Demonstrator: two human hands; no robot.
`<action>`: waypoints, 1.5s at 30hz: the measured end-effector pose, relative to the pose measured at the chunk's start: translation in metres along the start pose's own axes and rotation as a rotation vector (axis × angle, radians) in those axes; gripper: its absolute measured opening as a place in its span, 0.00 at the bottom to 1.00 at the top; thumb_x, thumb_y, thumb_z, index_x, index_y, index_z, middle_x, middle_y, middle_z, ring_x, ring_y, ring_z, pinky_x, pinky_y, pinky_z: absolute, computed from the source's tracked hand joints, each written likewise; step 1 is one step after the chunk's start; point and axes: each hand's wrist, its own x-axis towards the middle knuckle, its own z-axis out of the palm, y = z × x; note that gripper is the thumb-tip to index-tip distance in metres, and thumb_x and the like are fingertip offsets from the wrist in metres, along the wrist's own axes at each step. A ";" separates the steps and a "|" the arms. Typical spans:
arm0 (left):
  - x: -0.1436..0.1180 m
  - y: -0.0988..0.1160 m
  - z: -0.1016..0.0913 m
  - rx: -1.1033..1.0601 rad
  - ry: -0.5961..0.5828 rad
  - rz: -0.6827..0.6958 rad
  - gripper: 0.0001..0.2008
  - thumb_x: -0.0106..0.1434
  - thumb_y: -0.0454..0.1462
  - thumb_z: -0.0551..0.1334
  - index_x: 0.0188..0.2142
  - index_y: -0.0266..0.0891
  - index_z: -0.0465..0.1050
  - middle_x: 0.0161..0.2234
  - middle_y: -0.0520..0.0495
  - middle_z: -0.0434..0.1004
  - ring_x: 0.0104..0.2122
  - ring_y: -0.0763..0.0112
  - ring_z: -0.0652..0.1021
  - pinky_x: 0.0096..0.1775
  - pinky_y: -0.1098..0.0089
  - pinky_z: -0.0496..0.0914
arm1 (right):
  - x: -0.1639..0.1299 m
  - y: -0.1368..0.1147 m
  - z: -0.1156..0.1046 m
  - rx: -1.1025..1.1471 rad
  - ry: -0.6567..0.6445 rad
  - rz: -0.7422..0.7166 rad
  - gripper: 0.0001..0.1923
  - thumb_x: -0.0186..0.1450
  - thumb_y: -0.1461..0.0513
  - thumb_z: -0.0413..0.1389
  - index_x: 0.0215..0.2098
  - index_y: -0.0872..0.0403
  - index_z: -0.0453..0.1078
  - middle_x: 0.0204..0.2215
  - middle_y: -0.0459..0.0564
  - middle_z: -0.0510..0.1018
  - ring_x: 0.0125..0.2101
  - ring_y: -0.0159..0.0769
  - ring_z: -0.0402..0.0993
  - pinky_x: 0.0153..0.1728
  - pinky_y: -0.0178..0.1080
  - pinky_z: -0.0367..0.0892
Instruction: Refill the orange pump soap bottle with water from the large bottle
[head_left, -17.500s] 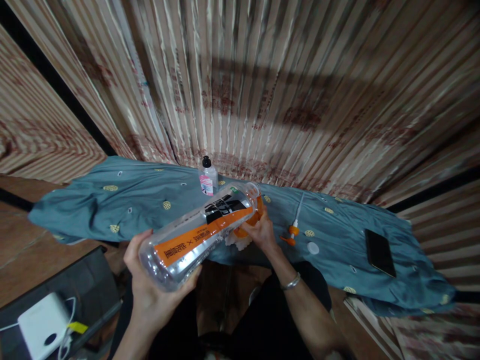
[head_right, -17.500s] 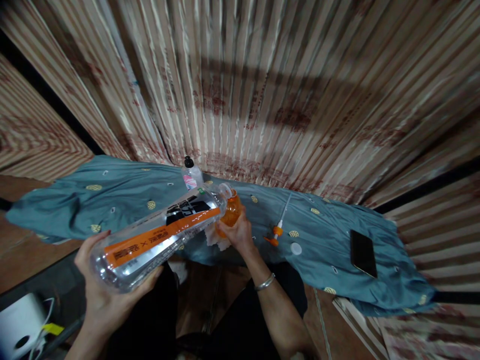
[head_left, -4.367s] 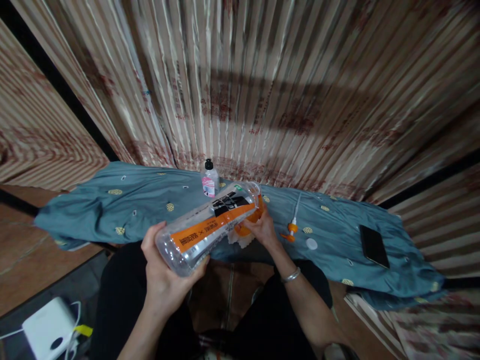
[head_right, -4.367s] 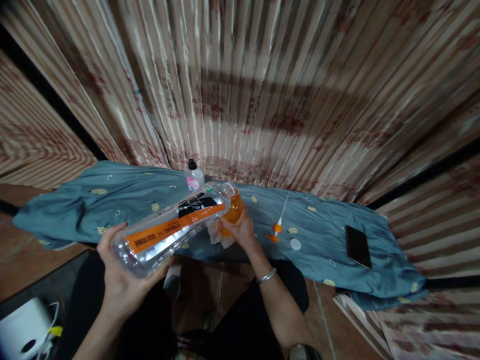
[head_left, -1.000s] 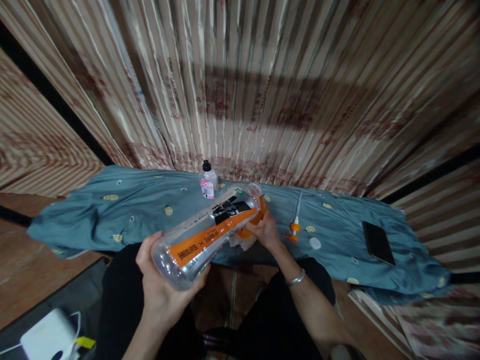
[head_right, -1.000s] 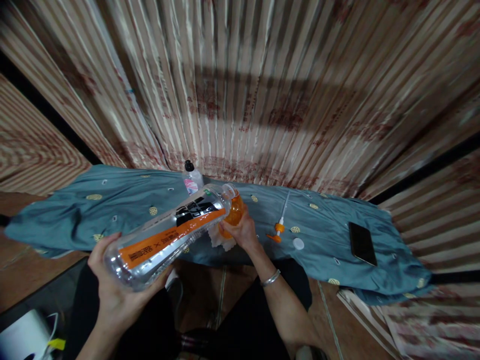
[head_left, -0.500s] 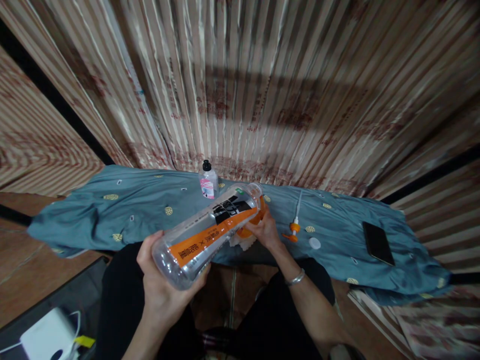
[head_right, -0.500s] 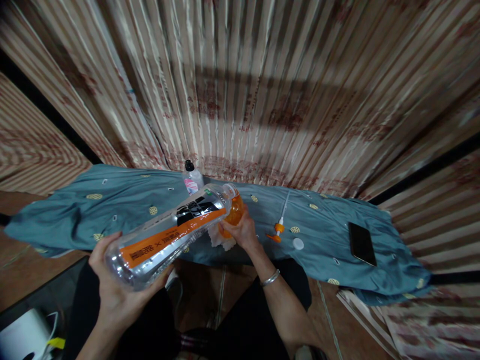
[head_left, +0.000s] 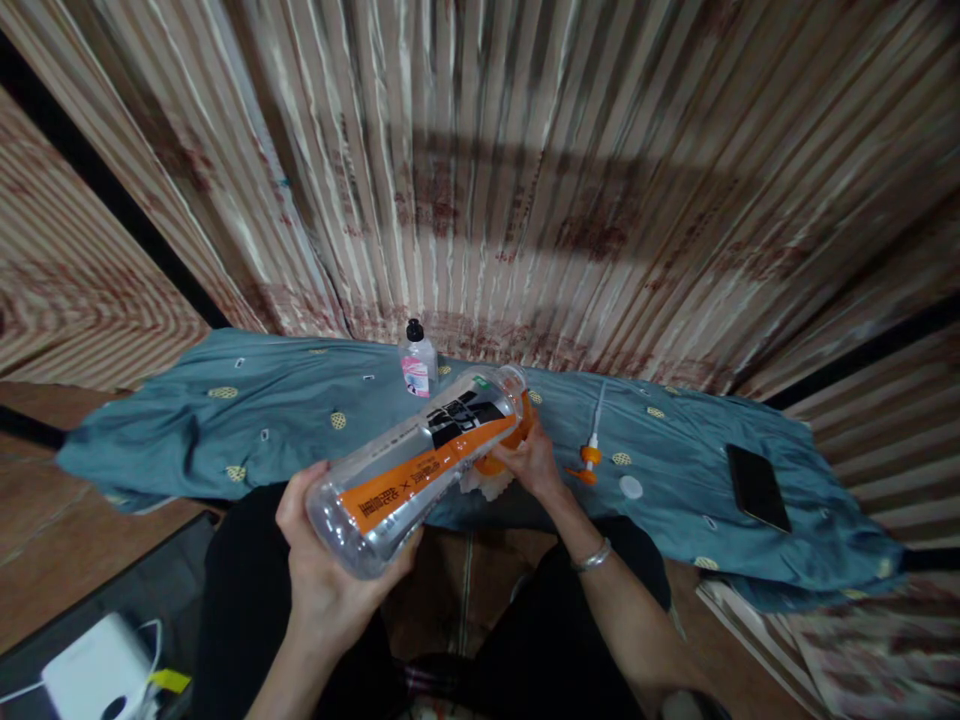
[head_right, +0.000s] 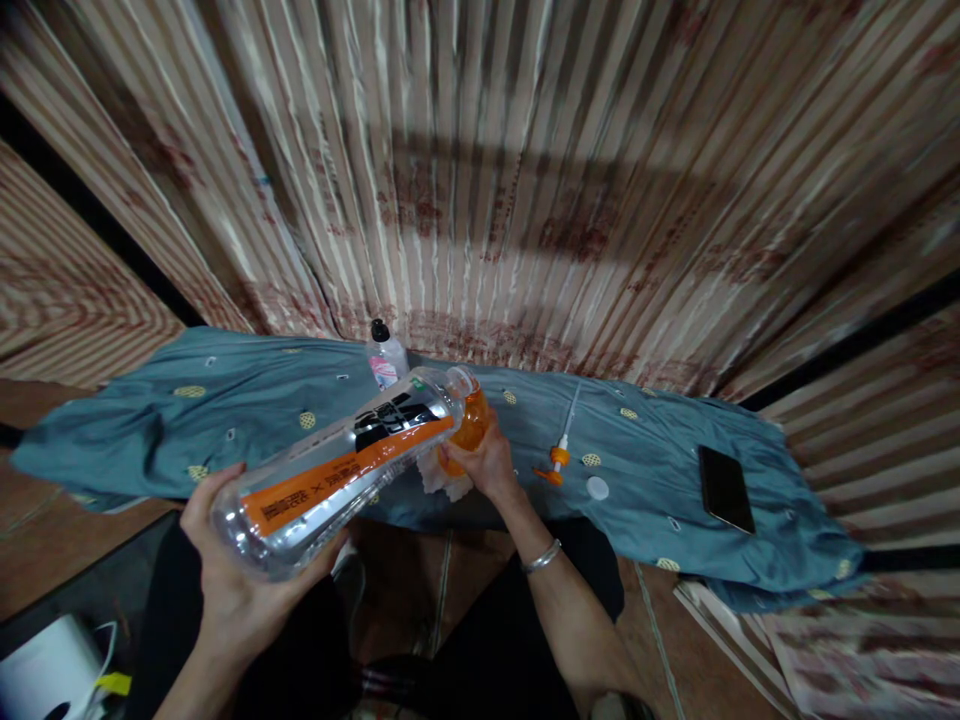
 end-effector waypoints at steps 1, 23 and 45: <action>0.000 0.001 0.000 -0.007 -0.002 -0.002 0.58 0.60 0.49 0.88 0.81 0.52 0.60 0.61 0.40 0.80 0.48 0.54 0.90 0.47 0.55 0.91 | 0.000 0.000 0.000 0.002 -0.001 0.002 0.45 0.53 0.50 0.82 0.65 0.49 0.77 0.54 0.58 0.95 0.56 0.64 0.95 0.58 0.59 0.90; 0.007 0.004 0.000 -0.031 0.000 -0.057 0.59 0.54 0.48 0.89 0.78 0.58 0.63 0.59 0.43 0.81 0.46 0.49 0.90 0.46 0.47 0.92 | -0.002 0.002 0.004 0.035 0.028 -0.025 0.51 0.53 0.52 0.83 0.72 0.50 0.75 0.60 0.60 0.94 0.61 0.65 0.94 0.65 0.60 0.89; 0.003 0.002 -0.001 -0.014 0.006 -0.058 0.57 0.57 0.50 0.89 0.78 0.55 0.63 0.65 0.40 0.79 0.50 0.49 0.90 0.50 0.50 0.92 | -0.002 0.002 0.003 0.043 0.031 -0.034 0.46 0.53 0.51 0.82 0.68 0.46 0.77 0.57 0.55 0.95 0.57 0.61 0.95 0.62 0.58 0.90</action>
